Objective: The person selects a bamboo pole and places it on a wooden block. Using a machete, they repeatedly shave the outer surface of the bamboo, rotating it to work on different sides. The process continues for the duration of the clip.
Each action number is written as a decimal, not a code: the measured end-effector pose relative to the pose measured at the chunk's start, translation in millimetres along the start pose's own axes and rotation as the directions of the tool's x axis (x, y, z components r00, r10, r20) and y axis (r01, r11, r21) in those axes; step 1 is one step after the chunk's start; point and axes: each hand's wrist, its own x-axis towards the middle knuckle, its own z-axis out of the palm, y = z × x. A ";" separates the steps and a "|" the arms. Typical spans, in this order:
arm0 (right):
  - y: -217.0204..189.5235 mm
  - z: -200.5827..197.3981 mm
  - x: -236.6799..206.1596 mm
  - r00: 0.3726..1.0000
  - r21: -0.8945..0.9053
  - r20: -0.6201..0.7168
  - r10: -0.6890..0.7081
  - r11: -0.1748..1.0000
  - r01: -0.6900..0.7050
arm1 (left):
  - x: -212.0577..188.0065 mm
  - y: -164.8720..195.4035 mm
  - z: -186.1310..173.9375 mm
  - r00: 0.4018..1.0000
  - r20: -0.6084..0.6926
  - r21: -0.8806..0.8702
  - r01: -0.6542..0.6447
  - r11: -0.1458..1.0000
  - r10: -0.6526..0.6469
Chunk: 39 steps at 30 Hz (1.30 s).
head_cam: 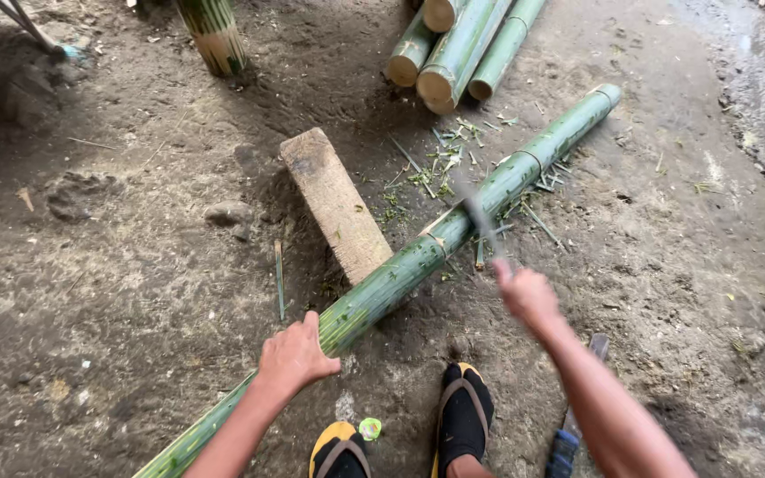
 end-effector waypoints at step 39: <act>-6.3 75.1 -34.5 0.821 -0.358 0.217 -0.528 0.740 0.570 | 43.3 -30.7 4.7 0.987 0.136 -0.168 -0.057 0.984 0.081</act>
